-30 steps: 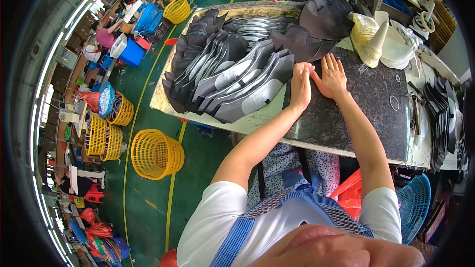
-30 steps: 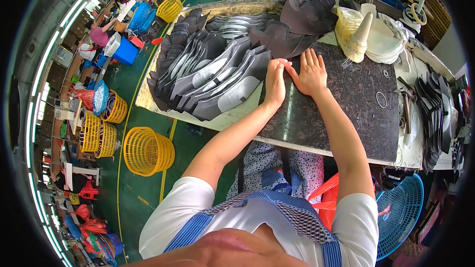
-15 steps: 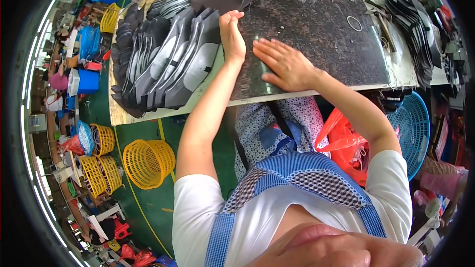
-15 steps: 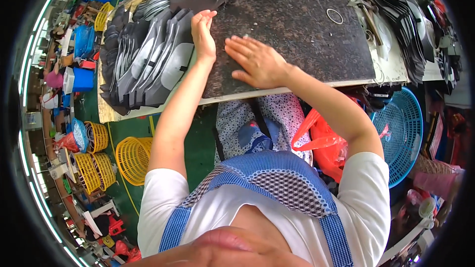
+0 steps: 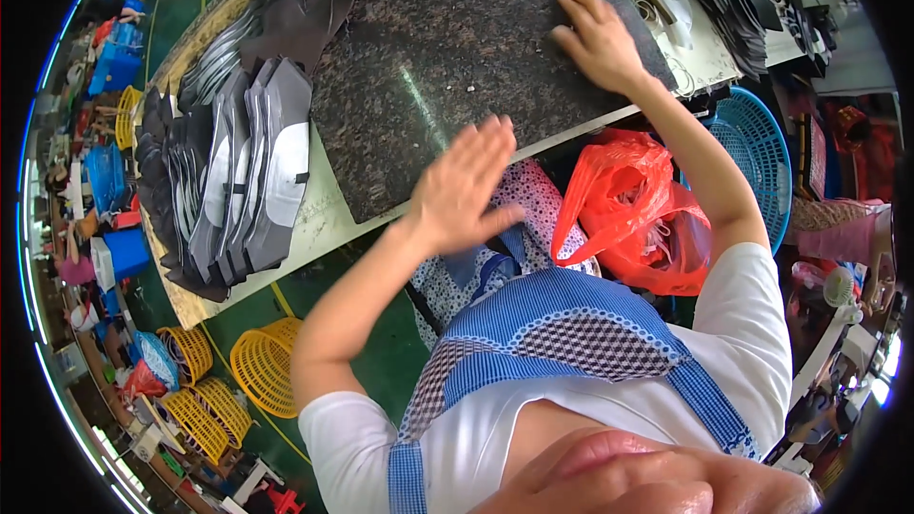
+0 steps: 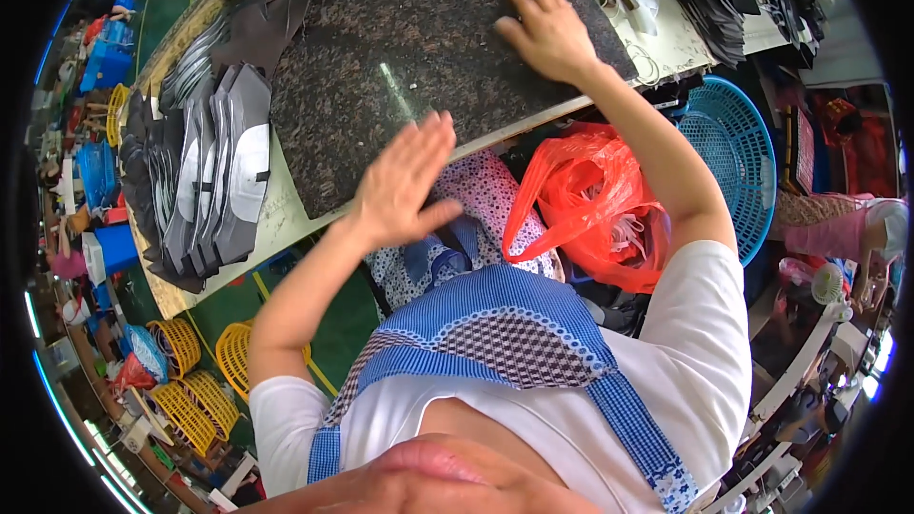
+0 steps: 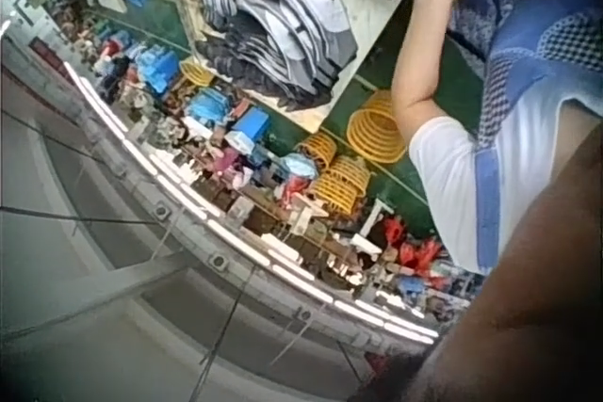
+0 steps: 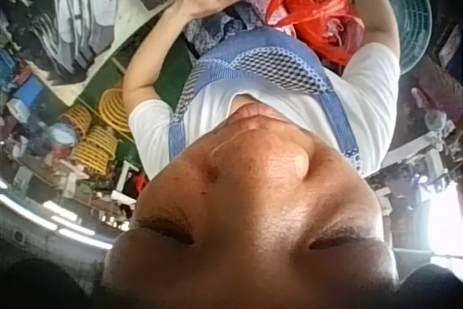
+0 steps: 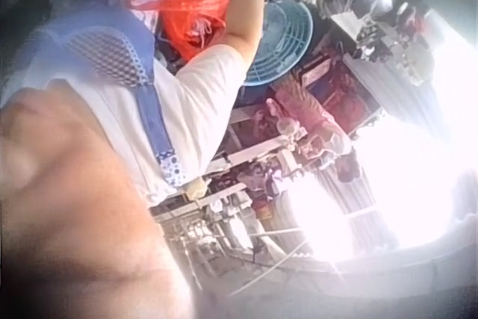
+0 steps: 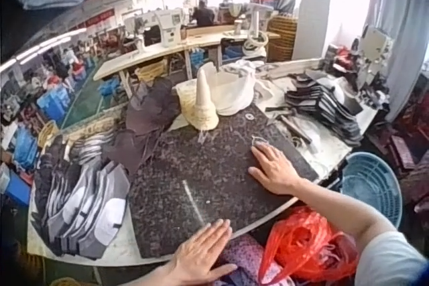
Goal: Applying adhesive strips to shoe components and using a hammer to secure them during the assembly process.
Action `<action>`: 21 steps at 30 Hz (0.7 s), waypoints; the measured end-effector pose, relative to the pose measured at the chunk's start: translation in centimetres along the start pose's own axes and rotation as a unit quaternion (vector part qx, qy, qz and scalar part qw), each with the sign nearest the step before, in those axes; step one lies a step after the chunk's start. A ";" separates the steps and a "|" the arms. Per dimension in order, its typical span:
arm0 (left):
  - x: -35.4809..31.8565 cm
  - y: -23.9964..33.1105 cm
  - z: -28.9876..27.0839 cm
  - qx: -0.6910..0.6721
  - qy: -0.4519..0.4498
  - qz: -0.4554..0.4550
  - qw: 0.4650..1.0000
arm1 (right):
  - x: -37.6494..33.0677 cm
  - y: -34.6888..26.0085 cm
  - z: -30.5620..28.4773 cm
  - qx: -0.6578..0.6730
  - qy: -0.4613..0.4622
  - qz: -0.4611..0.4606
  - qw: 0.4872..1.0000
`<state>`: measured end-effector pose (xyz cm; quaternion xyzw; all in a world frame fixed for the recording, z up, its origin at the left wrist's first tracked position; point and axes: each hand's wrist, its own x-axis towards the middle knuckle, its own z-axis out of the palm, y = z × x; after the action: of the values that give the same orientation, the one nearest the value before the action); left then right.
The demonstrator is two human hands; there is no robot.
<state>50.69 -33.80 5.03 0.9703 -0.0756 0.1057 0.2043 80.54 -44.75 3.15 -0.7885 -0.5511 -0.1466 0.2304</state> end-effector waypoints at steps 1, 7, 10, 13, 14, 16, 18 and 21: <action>-1.0 0.5 -0.1 -0.093 -0.007 0.013 0.996 | 0.0 -1.1 0.5 -0.038 -0.040 -0.015 0.998; -1.0 -1.7 -4.2 -0.136 0.156 -0.068 0.976 | -5.9 -13.1 -2.3 0.051 -0.248 -0.174 0.952; -0.2 -8.0 -3.8 0.057 0.213 -0.187 0.957 | -6.1 -11.4 -3.7 0.171 -0.262 -0.196 0.929; -0.6 -8.0 -1.6 0.202 0.046 -0.191 0.959 | -3.8 -7.8 -3.3 0.132 -0.163 -0.154 0.966; -0.5 -5.9 -1.1 0.159 0.040 -0.134 0.977 | -2.7 -6.3 -2.4 0.052 -0.127 -0.085 0.987; -0.4 -1.2 -0.5 0.042 0.000 -0.013 0.999 | -1.1 -4.9 -1.4 -0.053 -0.109 -0.046 0.992; -2.2 0.1 -0.6 -0.242 -0.071 0.054 0.966 | -1.6 -7.9 -0.4 -0.034 -0.173 -0.081 0.981; -5.9 0.4 -3.6 -0.382 0.065 -0.114 0.915 | -5.6 -16.4 -2.5 0.197 -0.310 -0.232 0.901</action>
<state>44.32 -32.12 7.01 0.8113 0.0142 0.1075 0.5745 63.32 -45.87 5.87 -0.5824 -0.7797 0.1673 0.1577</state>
